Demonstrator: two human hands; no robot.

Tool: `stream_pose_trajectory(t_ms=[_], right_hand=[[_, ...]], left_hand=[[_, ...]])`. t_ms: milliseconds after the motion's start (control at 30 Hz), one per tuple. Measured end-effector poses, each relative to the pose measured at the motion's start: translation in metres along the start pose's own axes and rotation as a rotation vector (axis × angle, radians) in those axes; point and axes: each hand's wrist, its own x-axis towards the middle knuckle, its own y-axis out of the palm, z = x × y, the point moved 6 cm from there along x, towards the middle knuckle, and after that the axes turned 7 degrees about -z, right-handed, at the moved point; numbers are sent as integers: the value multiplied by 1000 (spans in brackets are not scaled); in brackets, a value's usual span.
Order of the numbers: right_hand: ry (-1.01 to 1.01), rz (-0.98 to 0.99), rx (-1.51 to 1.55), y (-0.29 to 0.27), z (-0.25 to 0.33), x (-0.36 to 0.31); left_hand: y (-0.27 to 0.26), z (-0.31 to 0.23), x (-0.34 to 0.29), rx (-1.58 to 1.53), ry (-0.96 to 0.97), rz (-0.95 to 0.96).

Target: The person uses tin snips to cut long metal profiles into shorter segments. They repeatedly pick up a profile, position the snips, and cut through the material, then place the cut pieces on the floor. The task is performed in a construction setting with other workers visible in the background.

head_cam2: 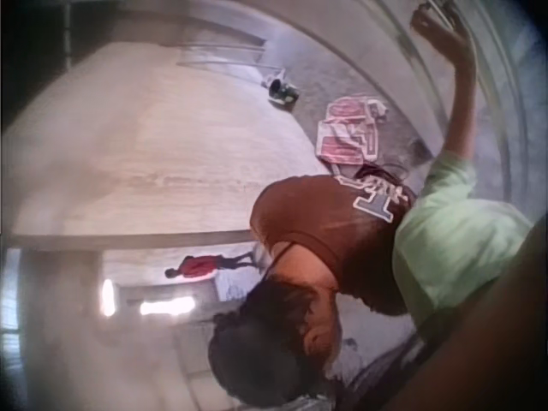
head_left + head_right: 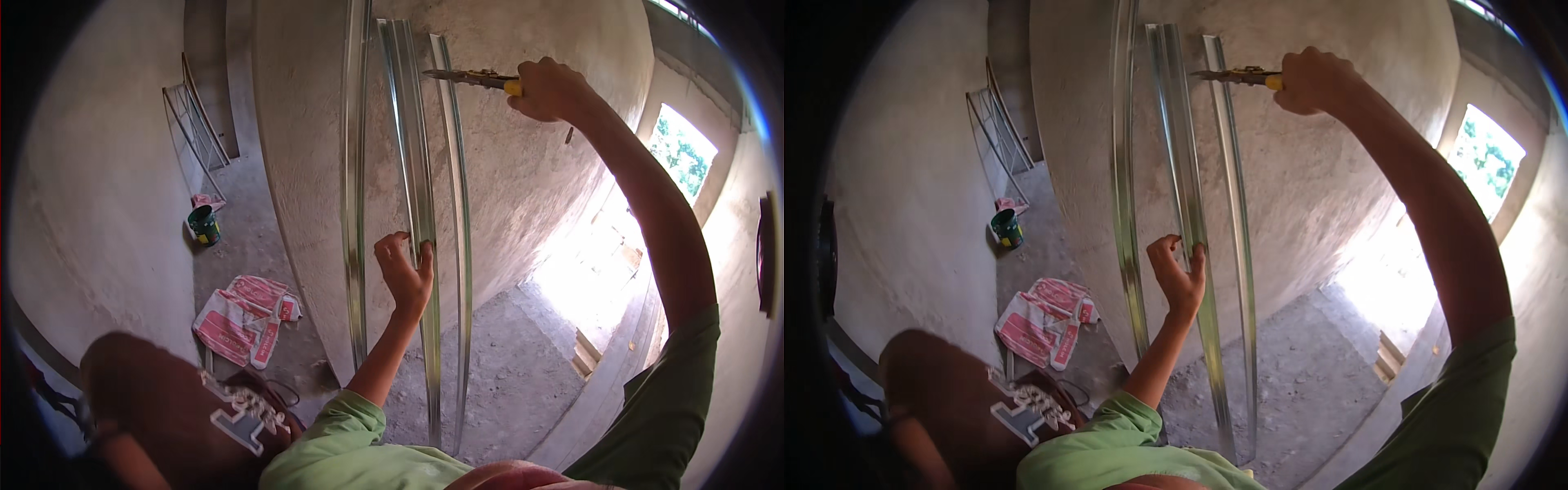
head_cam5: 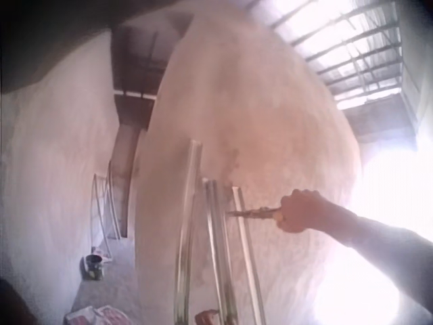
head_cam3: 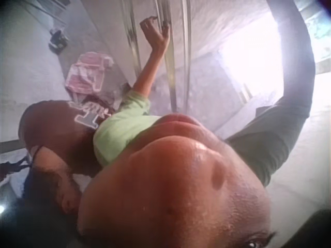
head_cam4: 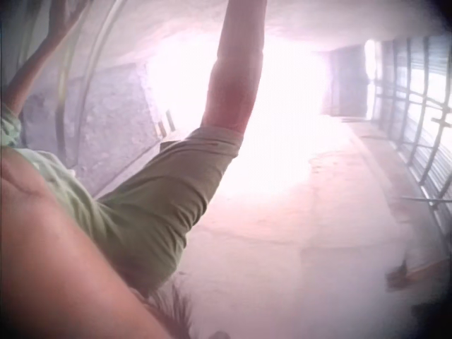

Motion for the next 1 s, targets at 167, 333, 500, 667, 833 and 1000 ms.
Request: stream_pose_trajectory(t_ms=[167,333,500,667,833,1000], right_hand=[[-26,29,-27,7,-3,7],[-51,14,11,8,-6,-1],[-59,28,31,7,5,-12],[-69,-9,-49,7,13,-21],[-35,-9,-53,-5,4,-39],[-11,-124,21,-49,-39,-85]], left_hand=[[0,-3,-1,-38,-16,-2],[-1,-7,4,-114,-33,-1],[2,-2,-2,-150,-51,-39],[3,-5,-6,-149,-62,-49],[-11,-33,-6,54,69,-90],[-20,-78,-22,-353,-187,281]])
